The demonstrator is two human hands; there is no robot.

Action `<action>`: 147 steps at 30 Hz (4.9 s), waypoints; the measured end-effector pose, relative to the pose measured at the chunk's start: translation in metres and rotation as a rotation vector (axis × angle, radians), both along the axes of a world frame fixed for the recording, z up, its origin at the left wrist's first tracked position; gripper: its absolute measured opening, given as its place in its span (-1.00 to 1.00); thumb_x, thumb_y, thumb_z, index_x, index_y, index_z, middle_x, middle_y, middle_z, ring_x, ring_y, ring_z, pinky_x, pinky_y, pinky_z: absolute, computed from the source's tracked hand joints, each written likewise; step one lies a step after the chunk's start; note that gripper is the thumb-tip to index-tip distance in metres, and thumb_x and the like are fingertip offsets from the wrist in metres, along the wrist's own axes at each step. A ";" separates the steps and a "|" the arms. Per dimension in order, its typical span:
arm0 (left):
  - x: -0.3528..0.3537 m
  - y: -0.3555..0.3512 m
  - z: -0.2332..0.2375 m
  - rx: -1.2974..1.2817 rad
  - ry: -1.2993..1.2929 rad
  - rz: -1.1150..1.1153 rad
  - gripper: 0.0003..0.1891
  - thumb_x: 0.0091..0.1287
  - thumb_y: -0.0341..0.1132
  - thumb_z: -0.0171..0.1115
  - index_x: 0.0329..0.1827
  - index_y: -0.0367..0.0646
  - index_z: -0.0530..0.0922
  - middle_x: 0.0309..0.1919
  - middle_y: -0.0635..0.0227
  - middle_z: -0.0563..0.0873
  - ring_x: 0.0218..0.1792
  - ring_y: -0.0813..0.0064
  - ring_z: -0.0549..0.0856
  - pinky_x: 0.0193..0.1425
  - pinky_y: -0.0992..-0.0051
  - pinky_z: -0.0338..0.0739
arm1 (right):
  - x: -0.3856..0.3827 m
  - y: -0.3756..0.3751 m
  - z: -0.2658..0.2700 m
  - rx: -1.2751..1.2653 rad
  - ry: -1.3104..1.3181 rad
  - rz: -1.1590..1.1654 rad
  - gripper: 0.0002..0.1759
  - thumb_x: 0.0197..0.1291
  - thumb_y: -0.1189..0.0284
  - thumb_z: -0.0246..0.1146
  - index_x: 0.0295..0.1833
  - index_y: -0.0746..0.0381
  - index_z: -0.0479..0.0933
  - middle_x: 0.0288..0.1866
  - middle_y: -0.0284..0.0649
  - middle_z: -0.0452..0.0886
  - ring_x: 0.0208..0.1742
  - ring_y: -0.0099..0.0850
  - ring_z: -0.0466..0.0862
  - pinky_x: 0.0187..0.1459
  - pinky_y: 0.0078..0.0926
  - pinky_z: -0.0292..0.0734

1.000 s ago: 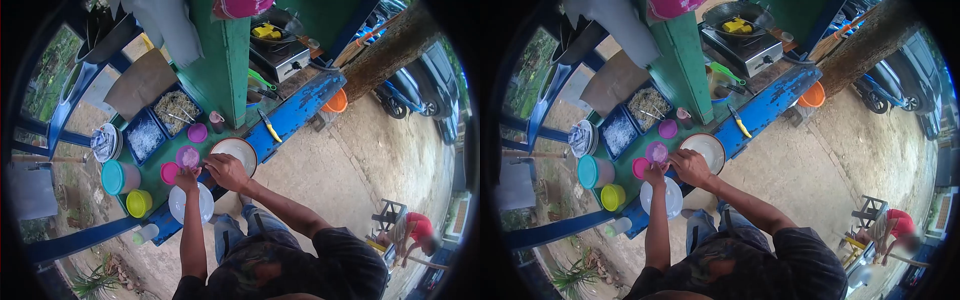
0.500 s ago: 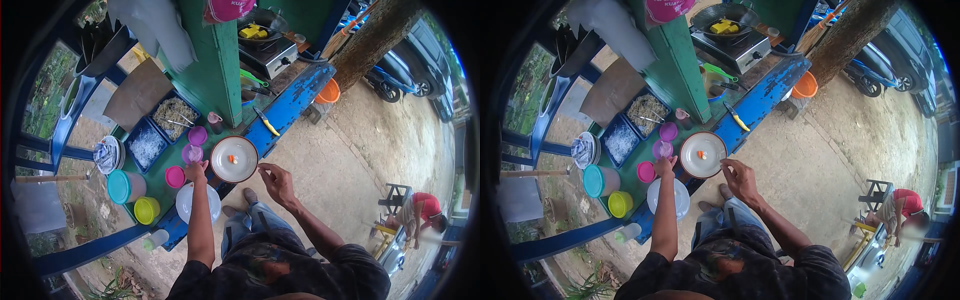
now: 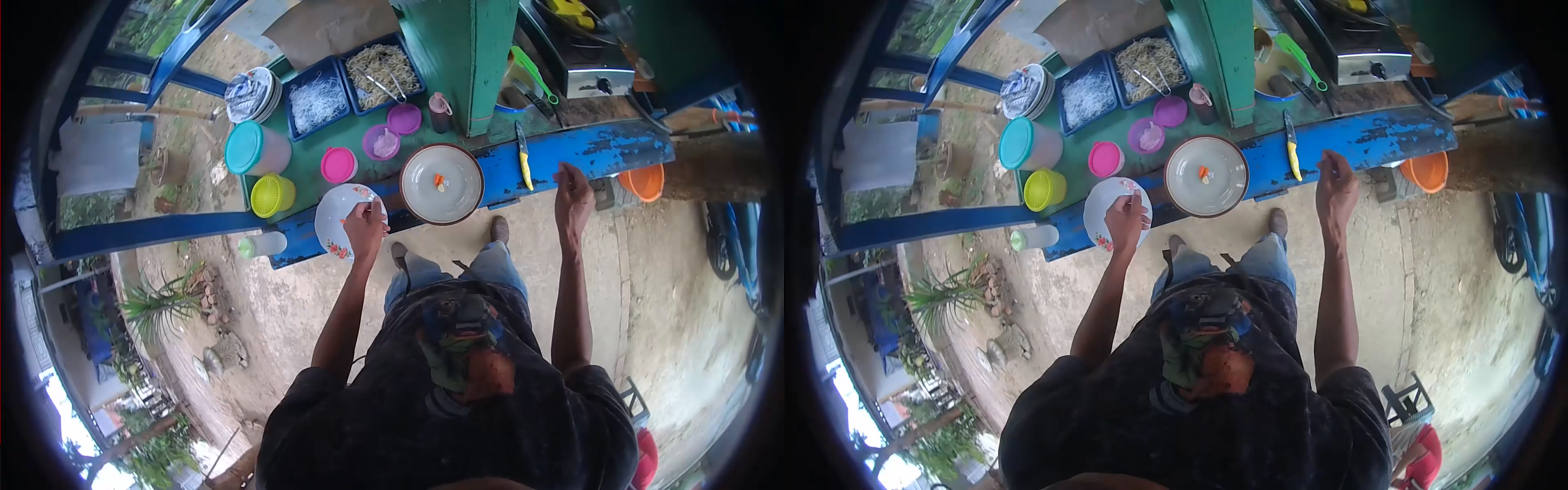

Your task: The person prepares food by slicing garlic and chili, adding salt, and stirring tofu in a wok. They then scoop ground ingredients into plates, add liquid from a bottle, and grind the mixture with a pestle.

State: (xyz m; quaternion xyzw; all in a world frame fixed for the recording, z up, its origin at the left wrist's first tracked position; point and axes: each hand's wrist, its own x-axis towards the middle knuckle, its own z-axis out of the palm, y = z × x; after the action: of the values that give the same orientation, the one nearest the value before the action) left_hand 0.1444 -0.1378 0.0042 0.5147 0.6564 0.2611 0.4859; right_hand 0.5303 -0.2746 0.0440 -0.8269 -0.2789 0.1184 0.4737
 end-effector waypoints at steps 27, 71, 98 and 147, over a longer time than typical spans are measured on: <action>0.183 0.231 -0.067 -0.025 1.137 -0.543 0.17 -0.04 0.48 0.47 0.62 0.06 0.32 0.60 0.01 0.34 0.57 -0.26 0.30 0.48 -0.44 0.15 | 0.126 -0.093 -0.022 -0.075 0.380 -0.137 -0.60 0.50 0.24 0.25 0.26 0.28 0.65 -0.12 -0.25 0.77 -0.39 -0.63 0.47 -0.31 -0.57 0.42; 0.075 0.149 -0.054 0.502 0.664 -0.271 0.31 -0.06 0.12 0.69 0.59 -0.49 0.11 0.46 -0.31 0.38 0.49 -0.17 0.39 0.58 0.12 0.36 | 0.116 0.014 0.022 0.097 0.308 0.370 -0.62 0.48 0.26 0.27 0.24 0.26 0.63 -0.18 -0.34 0.70 -0.40 -0.68 0.39 -0.41 -0.63 0.32; -0.008 -0.356 -0.096 -0.596 0.381 0.025 -0.70 0.48 -0.15 0.36 -0.05 -0.25 0.65 -0.37 0.20 0.74 -0.47 0.34 0.74 -0.42 0.36 0.63 | 0.380 0.151 0.097 -0.519 -0.883 0.355 -0.62 0.34 0.52 0.10 0.25 0.16 0.35 0.09 0.19 0.61 0.02 0.23 0.73 0.01 0.17 0.65; -0.017 -0.325 -0.148 -0.457 0.084 -0.028 -0.62 0.50 -0.14 0.31 0.10 -0.34 0.68 -0.21 0.07 0.83 -0.32 0.26 0.84 -0.26 0.34 0.76 | 0.439 0.249 0.172 -0.492 -0.555 0.141 -0.53 0.06 0.25 0.30 0.00 0.34 0.74 0.04 0.22 0.76 0.16 0.08 0.76 0.25 -0.08 0.64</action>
State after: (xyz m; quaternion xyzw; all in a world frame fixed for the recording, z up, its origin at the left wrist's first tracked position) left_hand 0.1272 -0.4630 -0.1438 0.4106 0.7108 0.0773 0.5658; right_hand 0.9696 -0.0257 0.2159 -0.8954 -0.4161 -0.0143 0.1580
